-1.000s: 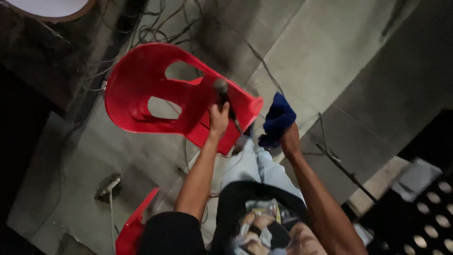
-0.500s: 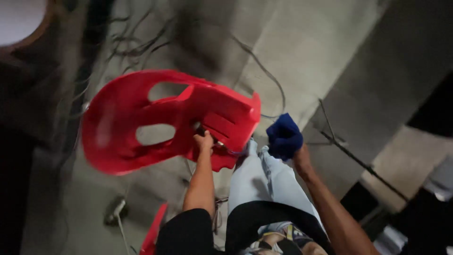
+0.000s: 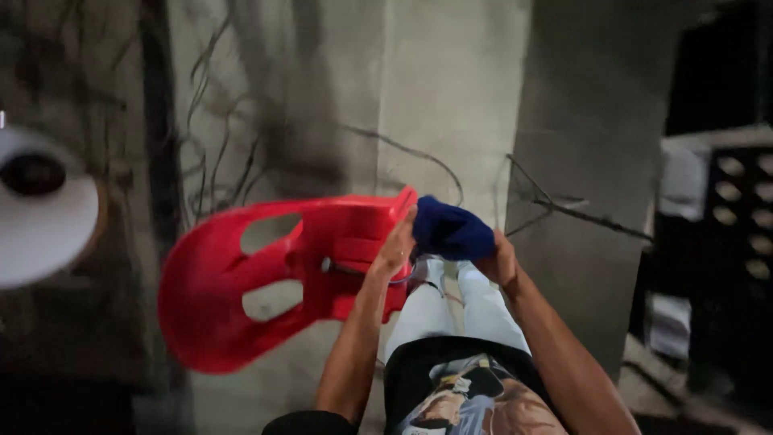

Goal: Wiping down a music stand and a microphone stand with a blue cloth on a stage.

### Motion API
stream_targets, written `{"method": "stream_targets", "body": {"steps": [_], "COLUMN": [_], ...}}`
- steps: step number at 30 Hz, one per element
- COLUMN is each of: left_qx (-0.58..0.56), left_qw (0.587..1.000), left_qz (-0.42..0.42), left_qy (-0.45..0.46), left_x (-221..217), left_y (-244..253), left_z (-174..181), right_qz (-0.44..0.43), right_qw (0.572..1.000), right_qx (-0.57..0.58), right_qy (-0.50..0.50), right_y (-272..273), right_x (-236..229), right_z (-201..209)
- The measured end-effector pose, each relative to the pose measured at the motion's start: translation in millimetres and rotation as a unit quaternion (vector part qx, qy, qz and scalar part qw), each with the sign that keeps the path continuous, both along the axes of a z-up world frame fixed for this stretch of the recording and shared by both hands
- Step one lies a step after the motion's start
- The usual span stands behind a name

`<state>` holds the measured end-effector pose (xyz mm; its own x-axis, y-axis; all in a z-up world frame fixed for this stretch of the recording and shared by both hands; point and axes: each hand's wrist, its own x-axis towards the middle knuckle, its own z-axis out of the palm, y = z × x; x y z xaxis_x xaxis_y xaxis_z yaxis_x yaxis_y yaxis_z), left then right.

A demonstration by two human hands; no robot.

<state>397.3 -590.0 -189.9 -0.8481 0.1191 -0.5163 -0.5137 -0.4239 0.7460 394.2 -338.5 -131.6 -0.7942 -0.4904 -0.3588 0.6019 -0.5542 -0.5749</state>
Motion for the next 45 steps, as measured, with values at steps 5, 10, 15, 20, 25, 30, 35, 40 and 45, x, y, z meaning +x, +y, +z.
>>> {"method": "stream_targets", "body": {"steps": [5,10,15,20,25,30,35,40,45], "left_qx": [-0.065,-0.121,0.327,0.076,-0.071,0.073,0.214,0.329,-0.477], "left_qw": [0.971,0.915,0.885,0.845,0.673,0.849,0.939,0.938,0.573], "left_qz": [-0.199,-0.321,-0.326,-0.494,-0.490,-0.397,-0.247,-0.091,-0.310], "left_qy": [0.117,0.212,-0.065,0.193,0.550,0.341,0.108,-0.065,0.590], "left_x": [-40,-57,-45,-20,-25,-24,-11,28,87], "left_y": [56,129,190,252,294,330,352,439,498], "left_z": [88,208,250,206,298,251,159,102,240], "right_qz": [-0.165,-0.236,-0.400,-0.397,-0.311,-0.422,-0.461,-0.501,-0.534], "right_qw": [0.984,0.905,0.906,0.844,0.704,0.537,0.335,0.505,0.618], "right_qx": [0.016,0.225,0.135,0.358,0.637,0.730,0.800,0.669,0.567], "right_qy": [0.060,0.274,-0.035,-0.025,-0.045,0.010,0.187,0.216,0.108], "right_y": [54,163,152,175,203,253,330,368,379], "right_x": [2,73,67,122,170,211,195,172,174], "right_z": [51,17,199,178,177,178,191,179,158]}}
